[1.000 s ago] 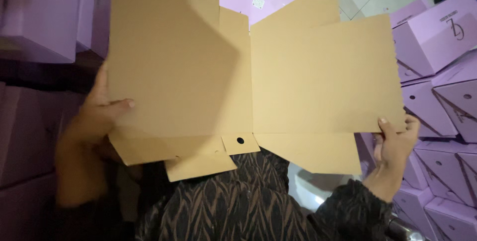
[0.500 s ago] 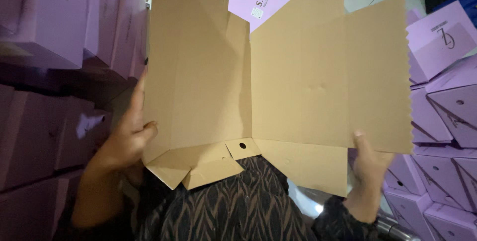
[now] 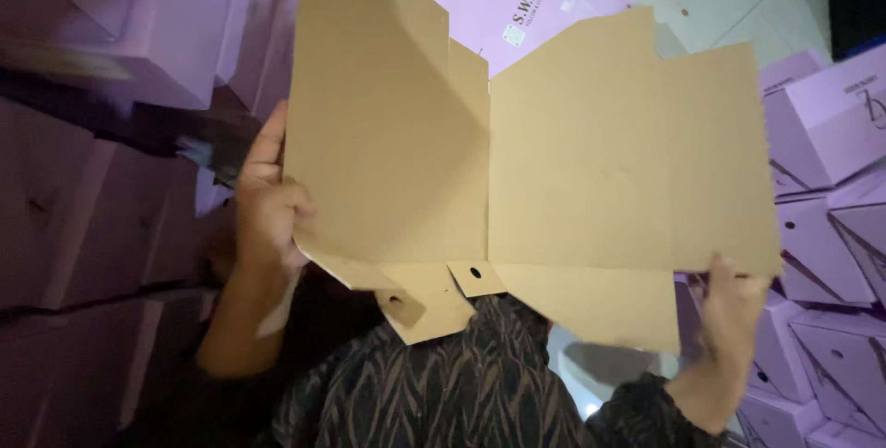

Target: The person sits on the floor and folds flat cardboard blanks into pink shoe boxes, pressing the sides and tucking the end flaps to form each box, then sets the finished box aside with the stack of completed boxes.

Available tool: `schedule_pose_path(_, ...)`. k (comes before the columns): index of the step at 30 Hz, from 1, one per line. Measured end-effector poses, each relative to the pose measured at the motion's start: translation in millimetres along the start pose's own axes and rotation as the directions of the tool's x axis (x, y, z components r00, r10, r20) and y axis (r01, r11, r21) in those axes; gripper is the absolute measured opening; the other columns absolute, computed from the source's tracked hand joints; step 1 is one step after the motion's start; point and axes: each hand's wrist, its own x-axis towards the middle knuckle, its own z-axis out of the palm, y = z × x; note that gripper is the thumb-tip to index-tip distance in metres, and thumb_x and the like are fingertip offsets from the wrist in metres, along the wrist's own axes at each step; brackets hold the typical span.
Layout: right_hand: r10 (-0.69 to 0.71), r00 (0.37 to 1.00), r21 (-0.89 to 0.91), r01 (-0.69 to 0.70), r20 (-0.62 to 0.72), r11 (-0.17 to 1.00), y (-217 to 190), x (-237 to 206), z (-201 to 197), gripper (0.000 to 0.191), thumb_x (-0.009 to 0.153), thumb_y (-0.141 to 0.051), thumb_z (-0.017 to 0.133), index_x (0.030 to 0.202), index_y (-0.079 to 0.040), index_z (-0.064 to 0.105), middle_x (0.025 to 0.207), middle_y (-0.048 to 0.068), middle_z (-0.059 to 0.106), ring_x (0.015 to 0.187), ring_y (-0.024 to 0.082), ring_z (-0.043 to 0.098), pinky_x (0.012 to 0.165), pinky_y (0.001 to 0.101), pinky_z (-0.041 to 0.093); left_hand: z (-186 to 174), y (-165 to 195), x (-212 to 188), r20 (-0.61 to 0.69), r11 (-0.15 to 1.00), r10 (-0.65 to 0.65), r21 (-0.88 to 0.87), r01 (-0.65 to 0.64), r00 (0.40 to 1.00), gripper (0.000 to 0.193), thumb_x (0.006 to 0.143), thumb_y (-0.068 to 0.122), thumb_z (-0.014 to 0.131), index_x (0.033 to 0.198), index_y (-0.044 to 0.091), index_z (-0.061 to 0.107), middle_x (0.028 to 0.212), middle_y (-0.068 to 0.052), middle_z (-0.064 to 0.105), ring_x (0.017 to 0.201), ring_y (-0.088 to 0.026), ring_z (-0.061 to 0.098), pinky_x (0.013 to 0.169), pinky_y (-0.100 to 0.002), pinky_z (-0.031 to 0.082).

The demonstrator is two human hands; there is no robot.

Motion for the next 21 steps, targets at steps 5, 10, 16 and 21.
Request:
schedule_pose_path(5, -0.029, 1.0, -0.285, 0.031, 0.011, 0.958, -14, -24, -24, 0.029, 0.12, -0.02, 0.051, 0.122, 0.007, 0.06, 0.111, 0.01, 0.065, 0.099, 0.014, 0.056, 0.083, 0.0258, 0.045, -4, 3, 2, -0.141, 0.97, 0.079, -0.219, -0.109, 0.987, 0.103, 0.064, -0.02, 0.038, 0.164, 0.003, 0.026, 0.157, -0.019, 0.05, 0.129, -0.025, 0.065, 0.099, -0.029, 0.06)
schedule_pose_path(10, 0.266, 0.838, -0.226, -0.176, 0.476, 0.958, -46, -82, 10, 0.029, 0.097, -0.007, 0.056, 0.118, 0.009, 0.068, 0.123, 0.019, 0.074, 0.115, 0.025, 0.07, 0.098, 0.0381, 0.055, 24, -19, 6, 0.15, 0.833, 0.369, -0.49, -0.255, 0.917, 0.085, 0.088, -0.026, 0.038, 0.166, 0.007, 0.032, 0.158, -0.021, 0.051, 0.101, -0.019, 0.068, 0.078, -0.025, 0.058)
schedule_pose_path(16, -0.222, 0.669, 0.113, 0.203, 0.709, 0.973, -95, -127, 104, 0.08, 0.079, -0.008, 0.077, 0.15, 0.002, 0.042, 0.161, 0.018, 0.041, 0.151, 0.028, 0.041, 0.122, 0.0417, 0.034, 39, -15, 59, -0.127, 0.888, 0.156, -0.416, -0.195, 0.98, 0.099, 0.072, -0.021, 0.04, 0.164, 0.013, 0.026, 0.151, -0.022, 0.049, 0.122, -0.03, 0.064, 0.101, -0.037, 0.059)
schedule_pose_path(21, -0.401, 0.511, 0.027, 0.592, 0.76, 0.805, -134, -135, 156, 0.105, 0.066, -0.018, 0.088, 0.153, 0.003, 0.034, 0.161, 0.021, 0.035, 0.15, 0.03, 0.035, 0.121, 0.0423, 0.028, 44, -4, 107, -0.228, 0.869, -0.01, -0.484, -0.105, 0.974, 0.099, 0.07, -0.016, 0.047, 0.155, 0.028, 0.025, 0.14, -0.016, 0.051, 0.122, -0.033, 0.057, 0.102, -0.049, 0.056)
